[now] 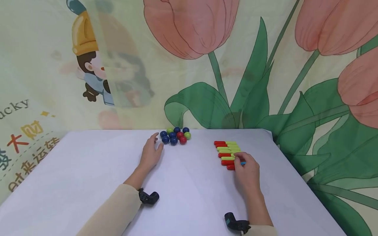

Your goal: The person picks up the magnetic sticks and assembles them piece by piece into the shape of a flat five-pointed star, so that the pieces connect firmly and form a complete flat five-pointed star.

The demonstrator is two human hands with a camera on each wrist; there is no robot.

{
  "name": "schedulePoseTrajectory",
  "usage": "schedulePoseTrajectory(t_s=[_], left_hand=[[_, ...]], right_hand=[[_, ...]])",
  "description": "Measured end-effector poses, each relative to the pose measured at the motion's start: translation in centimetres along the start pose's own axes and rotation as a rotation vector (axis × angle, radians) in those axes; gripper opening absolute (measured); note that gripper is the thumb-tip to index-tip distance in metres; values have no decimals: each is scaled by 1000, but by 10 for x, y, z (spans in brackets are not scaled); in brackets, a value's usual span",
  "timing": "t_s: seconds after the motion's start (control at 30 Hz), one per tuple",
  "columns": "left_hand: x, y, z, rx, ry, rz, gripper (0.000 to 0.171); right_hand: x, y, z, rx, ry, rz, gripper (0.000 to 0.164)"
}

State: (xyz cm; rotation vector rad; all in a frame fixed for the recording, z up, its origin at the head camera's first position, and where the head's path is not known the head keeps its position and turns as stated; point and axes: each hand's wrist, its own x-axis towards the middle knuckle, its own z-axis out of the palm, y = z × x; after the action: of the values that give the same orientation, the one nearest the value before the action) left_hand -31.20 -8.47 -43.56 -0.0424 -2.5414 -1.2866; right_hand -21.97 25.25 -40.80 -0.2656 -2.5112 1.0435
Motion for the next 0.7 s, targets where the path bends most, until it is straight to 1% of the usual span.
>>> schedulePoseTrajectory(t_s=[0.17,0.27,0.37,0.47,0.6,0.7], left_hand=[[6,0,10,17,27,47,55],[7,-1,12,71,31,72,49],[8,0,12,129,35,91,42],[8,3,13,161,36,84,40],[10,7,14,185,27,54,41],[12,9,15,197,31,35,41]], right_hand=[[3,12,-5,-60,-113,20,32],[5,15,-5,-90,-158,28,33],[5,15,-6,-100,-179,37,33],[6,16,-7,-109,-194,32,34],[5,19,-5,-125,-229,38,36],[6,21,-5,-124,-252,40,34]])
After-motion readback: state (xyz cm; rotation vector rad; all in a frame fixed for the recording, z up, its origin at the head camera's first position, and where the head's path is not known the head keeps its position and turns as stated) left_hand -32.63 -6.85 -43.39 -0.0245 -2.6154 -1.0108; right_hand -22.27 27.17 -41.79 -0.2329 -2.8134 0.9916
